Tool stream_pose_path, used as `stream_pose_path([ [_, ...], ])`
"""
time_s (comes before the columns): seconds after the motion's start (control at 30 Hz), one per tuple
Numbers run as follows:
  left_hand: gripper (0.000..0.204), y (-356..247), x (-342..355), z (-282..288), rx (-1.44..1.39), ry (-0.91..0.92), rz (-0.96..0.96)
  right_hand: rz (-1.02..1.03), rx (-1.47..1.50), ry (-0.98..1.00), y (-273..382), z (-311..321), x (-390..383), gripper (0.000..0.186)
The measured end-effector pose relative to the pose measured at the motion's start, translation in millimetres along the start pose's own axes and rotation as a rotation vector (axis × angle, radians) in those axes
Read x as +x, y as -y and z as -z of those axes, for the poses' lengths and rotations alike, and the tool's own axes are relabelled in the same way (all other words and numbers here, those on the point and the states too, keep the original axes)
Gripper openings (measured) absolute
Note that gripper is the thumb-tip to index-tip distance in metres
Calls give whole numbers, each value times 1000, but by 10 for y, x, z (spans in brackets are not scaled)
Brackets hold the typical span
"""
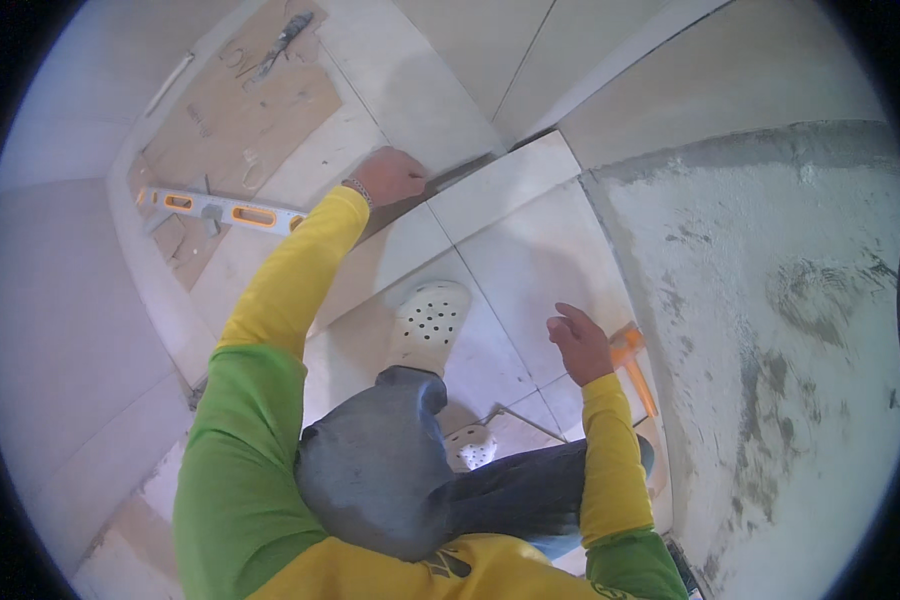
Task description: The person uses an angle grinder to cut a ceramic tile while holding it over a bucket, then carries the cut tile to a corner and fits it into place among other installed wall tiles.
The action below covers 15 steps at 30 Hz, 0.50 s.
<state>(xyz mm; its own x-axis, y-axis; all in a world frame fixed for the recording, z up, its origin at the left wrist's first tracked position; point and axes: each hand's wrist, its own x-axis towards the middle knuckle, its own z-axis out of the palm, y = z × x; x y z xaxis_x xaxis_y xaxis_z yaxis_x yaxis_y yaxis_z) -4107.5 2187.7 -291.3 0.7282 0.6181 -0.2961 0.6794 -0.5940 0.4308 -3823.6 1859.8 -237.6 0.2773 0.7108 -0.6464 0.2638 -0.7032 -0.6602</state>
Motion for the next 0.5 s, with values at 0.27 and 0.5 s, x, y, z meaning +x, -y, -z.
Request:
stream_pose_path([
  [0.27, 24, -223, 79, -148, -7, -106, 32, -10, -55, -2, 39, 21, -29, 51],
  [0.5, 22, -341, 177, -147, -20, -94, 3, -24, -42, -17, -19, 37, -41, 51],
])
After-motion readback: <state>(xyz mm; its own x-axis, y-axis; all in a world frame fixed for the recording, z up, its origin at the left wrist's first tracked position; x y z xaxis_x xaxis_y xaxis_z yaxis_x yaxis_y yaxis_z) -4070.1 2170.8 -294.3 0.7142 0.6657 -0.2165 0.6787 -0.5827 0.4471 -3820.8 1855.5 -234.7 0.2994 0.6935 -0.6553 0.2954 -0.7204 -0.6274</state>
